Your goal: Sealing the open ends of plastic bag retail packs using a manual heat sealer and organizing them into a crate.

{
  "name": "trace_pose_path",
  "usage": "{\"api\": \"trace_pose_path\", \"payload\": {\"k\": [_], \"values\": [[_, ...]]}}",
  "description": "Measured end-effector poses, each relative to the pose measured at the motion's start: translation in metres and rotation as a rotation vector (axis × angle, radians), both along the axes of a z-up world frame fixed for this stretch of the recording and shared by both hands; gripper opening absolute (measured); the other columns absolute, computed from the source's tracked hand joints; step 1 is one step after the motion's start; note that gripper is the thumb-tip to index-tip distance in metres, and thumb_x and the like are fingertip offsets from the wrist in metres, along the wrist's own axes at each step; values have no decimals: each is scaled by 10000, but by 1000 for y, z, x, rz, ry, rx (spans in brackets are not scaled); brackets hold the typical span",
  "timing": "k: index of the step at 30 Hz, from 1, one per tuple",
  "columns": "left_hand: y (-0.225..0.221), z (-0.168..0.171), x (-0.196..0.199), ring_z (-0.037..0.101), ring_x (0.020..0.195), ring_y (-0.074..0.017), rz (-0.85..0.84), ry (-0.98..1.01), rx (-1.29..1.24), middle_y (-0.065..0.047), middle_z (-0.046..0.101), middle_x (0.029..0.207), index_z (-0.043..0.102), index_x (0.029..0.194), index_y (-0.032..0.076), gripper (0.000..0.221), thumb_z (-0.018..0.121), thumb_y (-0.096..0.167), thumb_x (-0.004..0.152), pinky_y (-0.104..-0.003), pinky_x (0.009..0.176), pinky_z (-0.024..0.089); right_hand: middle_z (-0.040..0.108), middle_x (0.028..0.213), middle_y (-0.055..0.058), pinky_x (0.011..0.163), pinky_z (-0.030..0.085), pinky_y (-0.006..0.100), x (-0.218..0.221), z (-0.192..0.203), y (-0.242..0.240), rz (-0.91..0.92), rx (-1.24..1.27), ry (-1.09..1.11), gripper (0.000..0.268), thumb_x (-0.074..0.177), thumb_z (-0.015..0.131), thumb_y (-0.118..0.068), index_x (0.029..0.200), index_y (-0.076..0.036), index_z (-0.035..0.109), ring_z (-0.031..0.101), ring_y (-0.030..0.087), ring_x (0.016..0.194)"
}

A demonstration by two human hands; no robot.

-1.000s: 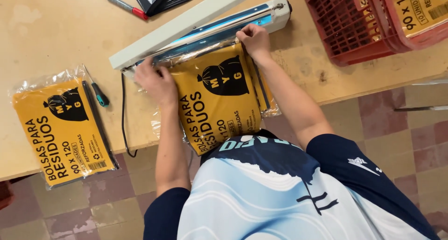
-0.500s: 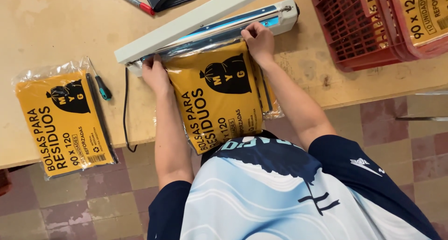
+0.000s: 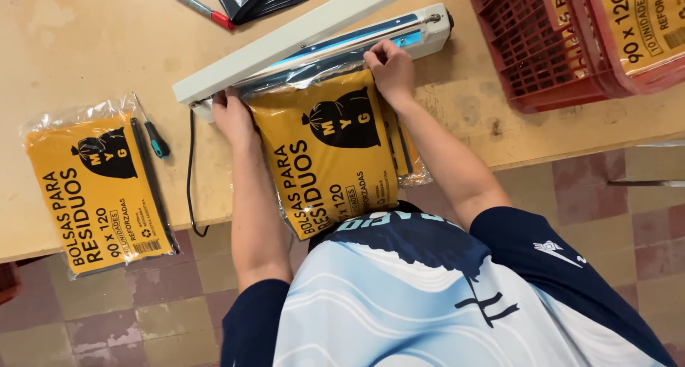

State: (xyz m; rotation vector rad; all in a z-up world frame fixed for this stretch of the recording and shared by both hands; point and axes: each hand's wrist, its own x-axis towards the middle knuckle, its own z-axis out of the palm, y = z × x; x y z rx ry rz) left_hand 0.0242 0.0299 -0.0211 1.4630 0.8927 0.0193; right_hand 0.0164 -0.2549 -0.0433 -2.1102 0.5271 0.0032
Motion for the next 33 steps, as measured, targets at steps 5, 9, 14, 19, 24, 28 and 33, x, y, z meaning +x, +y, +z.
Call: {"api": "trace_pose_path", "payload": {"k": [5,9,14,19,24,28,33], "values": [[-1,25,-29,598,877,-112,-254,91,30,-19,687,988,677,1065,95,216,603,183,882,-235,783,492,641,705,-38,568,444,194,-1,0,1,3,-8,-12,134,941,645,-206,814,-164,656,555,86,654],[6,-20,-24,591,830,-128,-166,-35,99,-17,688,891,677,944,95,132,556,135,912,-251,758,507,656,707,-17,598,468,222,2,1,4,31,-104,-108,140,932,628,-179,796,-147,641,579,106,664],[4,-25,-12,666,1032,-197,-182,17,253,-56,729,1110,679,1116,86,282,547,210,899,-309,901,530,621,710,4,590,449,300,15,-15,5,81,-228,-248,191,968,594,-199,790,-130,577,551,156,643],[10,-58,1,666,882,-226,-79,-24,377,-41,693,947,511,954,132,142,629,194,906,-360,829,529,581,675,26,498,403,273,28,-31,4,171,-453,-579,186,928,668,-78,782,-96,555,522,155,587],[3,-55,3,666,919,-183,-33,-146,316,-11,706,965,593,977,130,114,621,79,879,-319,895,521,558,665,8,501,412,225,30,-34,4,190,-529,-599,211,904,716,-36,869,-111,522,507,111,577],[-1,-57,4,683,866,-111,-26,-175,318,66,755,866,692,848,222,214,533,79,862,-258,827,512,657,760,34,560,470,224,29,-25,5,249,-587,-686,82,918,657,-4,883,-78,654,587,138,667],[-5,-40,1,645,846,-94,-39,-130,266,75,740,859,727,870,212,241,517,97,895,-244,814,507,662,791,60,588,488,246,29,-26,-1,284,-606,-680,39,920,686,-21,902,-54,697,597,173,698]]}}
